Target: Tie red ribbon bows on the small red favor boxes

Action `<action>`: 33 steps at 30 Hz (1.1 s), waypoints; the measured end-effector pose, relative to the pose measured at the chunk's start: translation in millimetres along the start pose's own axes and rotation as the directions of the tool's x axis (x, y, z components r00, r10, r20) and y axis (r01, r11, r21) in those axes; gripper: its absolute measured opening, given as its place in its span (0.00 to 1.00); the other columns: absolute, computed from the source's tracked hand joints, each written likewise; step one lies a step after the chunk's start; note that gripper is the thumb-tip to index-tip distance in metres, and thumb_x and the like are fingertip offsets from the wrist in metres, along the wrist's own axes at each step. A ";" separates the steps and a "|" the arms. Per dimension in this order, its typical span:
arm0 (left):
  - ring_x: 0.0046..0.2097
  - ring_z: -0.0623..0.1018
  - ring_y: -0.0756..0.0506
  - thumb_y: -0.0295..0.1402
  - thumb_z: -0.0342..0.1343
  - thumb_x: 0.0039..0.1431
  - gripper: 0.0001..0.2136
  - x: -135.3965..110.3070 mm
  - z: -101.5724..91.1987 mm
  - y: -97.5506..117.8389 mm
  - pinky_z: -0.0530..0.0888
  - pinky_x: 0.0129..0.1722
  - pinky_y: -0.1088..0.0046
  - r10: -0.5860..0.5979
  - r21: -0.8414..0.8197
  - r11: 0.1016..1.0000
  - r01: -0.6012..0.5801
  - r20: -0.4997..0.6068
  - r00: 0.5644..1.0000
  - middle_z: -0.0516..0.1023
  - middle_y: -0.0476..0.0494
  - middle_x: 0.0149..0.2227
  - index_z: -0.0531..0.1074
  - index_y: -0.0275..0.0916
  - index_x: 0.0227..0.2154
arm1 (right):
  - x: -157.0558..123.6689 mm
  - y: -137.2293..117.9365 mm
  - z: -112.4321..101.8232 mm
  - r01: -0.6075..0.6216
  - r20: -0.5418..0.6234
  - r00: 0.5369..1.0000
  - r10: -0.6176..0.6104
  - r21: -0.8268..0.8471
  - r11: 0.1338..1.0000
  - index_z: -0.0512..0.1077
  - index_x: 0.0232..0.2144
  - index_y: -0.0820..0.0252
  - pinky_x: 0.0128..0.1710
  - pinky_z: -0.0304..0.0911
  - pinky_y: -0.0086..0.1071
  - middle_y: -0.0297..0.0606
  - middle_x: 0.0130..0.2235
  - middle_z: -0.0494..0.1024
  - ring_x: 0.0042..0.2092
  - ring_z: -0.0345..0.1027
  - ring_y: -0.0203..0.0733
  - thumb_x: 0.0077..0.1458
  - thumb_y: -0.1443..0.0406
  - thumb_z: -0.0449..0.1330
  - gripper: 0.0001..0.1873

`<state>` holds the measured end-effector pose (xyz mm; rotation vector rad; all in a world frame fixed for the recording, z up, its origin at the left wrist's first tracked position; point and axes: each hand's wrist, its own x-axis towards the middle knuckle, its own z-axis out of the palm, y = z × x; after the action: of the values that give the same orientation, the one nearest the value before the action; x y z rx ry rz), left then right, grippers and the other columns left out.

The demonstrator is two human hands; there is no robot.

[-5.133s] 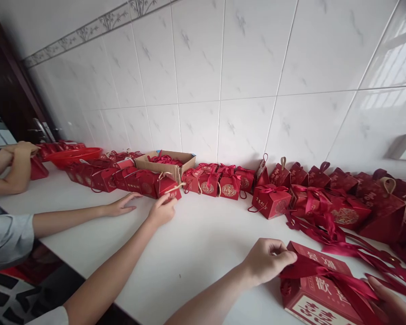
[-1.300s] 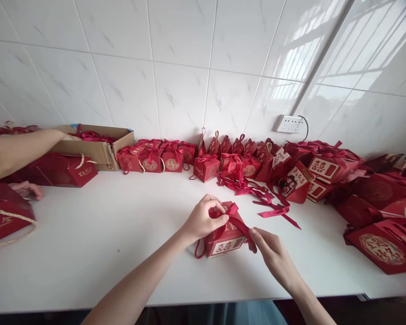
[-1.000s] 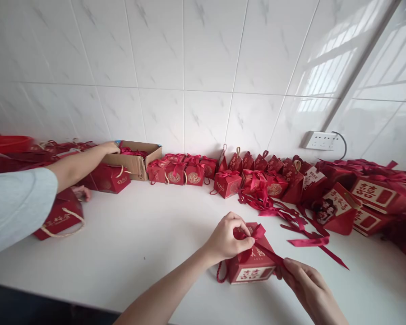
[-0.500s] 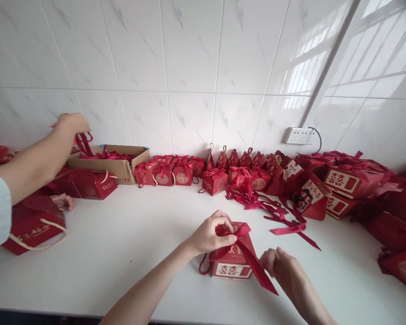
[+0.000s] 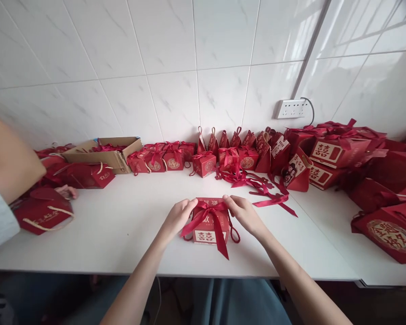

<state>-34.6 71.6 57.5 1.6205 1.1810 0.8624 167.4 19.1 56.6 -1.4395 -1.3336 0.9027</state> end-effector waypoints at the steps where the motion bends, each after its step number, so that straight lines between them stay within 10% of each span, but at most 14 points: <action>1: 0.22 0.60 0.51 0.49 0.52 0.52 0.20 -1.6 3.7 2.3 0.58 0.23 0.75 -0.005 -0.011 1.000 0.005 -0.010 1.000 0.56 0.54 0.18 0.56 0.40 0.17 | 1.9 1.0 2.4 0.003 -0.002 1.000 -0.003 0.012 1.000 0.56 0.18 0.57 0.25 0.46 0.31 0.28 0.19 0.56 0.24 0.49 0.34 0.50 0.40 0.53 0.29; 24: 0.22 0.59 0.54 0.42 0.52 0.51 0.17 -26.8 52.3 -1.6 0.59 0.21 0.79 -0.105 -0.381 0.924 -0.042 -0.355 0.929 0.55 0.55 0.19 0.53 0.40 0.18 | -8.3 19.6 18.4 -0.080 0.031 0.997 0.075 0.510 0.856 0.59 0.20 0.57 0.25 0.58 0.31 0.32 0.22 0.65 0.23 0.58 0.37 0.44 0.41 0.59 0.27; 30: 0.21 0.62 0.54 0.44 0.55 0.51 0.18 -31.6 42.7 0.4 0.58 0.20 0.79 -0.105 -0.422 0.906 0.043 -0.123 0.987 0.58 0.55 0.18 0.55 0.39 0.18 | -12.1 16.7 -2.7 -0.003 -0.144 0.987 0.067 0.408 0.913 0.61 0.22 0.57 0.30 0.59 0.33 0.33 0.23 0.65 0.28 0.61 0.41 0.49 0.44 0.57 0.23; 33: 0.20 0.62 0.54 0.46 0.56 0.50 0.18 -31.9 35.0 1.8 0.58 0.19 0.79 -0.111 -0.345 0.935 0.084 -0.058 0.992 0.61 0.55 0.19 0.59 0.39 0.20 | -30.6 0.1 -13.2 0.218 -0.394 0.906 -0.155 0.121 0.968 0.64 0.26 0.56 0.37 0.58 0.35 0.34 0.29 0.67 0.34 0.61 0.42 0.57 0.53 0.55 0.15</action>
<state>-11.7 31.5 47.1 1.2460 1.0842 1.0110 175.8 -13.1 57.9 -1.2576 -1.0564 0.5534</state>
